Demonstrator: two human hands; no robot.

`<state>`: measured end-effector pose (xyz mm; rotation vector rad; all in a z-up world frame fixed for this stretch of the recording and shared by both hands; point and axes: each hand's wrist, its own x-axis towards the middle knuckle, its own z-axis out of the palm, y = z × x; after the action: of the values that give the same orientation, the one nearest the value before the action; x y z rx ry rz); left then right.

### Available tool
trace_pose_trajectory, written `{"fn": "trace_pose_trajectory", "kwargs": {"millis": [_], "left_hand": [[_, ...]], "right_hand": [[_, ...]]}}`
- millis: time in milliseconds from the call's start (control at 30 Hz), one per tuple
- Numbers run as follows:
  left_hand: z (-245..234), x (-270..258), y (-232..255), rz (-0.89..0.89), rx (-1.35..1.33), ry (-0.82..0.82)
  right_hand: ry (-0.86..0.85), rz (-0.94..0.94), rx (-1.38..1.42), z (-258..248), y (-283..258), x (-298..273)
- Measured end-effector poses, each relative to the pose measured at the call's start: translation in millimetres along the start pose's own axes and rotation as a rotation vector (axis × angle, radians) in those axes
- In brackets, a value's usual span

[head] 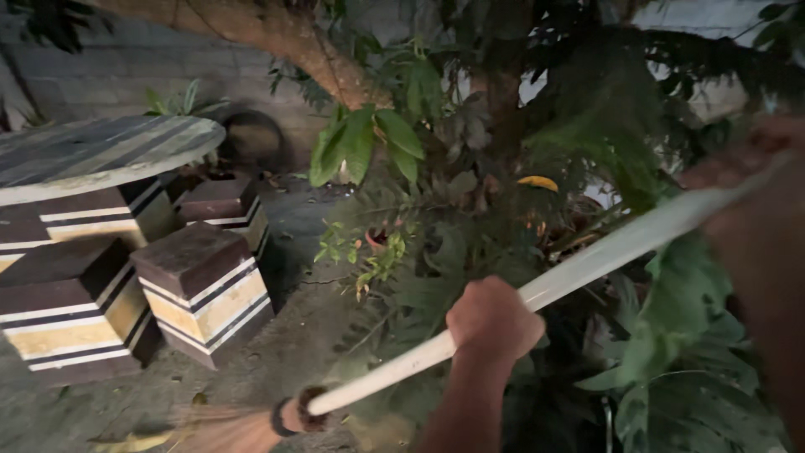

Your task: The person sweeps dry leaves across a concrete courtyard using a broom, moving them into a pile near a garden area and under a tree.

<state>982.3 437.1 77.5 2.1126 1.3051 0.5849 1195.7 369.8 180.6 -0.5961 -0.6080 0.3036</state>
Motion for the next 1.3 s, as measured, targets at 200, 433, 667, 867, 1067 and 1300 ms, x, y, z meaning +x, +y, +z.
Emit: {"fn": "trace_pose_trajectory", "kwargs": {"millis": [200, 433, 667, 867, 1067, 1300], "left_hand": [[-15.4, 10.1, 8.7, 0.071, 0.077, 0.034], [-1.0, 25.2, -109.3, -0.137, 0.114, 0.111], [-33.8, 12.5, -84.8, -0.198, 0.059, 0.172], [-70.8, 19.9, -70.4, -0.161, 0.085, 0.314], [-86.6, 34.9, -172.8, -0.281, 0.067, 0.402], [-82.8, 0.1, -213.2, -0.47, 0.04, 0.335]], "right_hand": [[0.041, -0.097, 0.009, 4.1, -2.7, -15.9], [-0.091, 0.167, 0.184, 38.9, 76.8, -61.7], [-0.055, 0.253, 0.075, 70.4, 72.8, -27.3], [-0.003, 0.122, 0.291, 88.7, 68.3, -17.6], [-0.36, 0.223, 0.375, 115.7, 141.8, -80.5], [-0.382, 0.614, 0.263, 156.2, 193.8, -97.2]]}}
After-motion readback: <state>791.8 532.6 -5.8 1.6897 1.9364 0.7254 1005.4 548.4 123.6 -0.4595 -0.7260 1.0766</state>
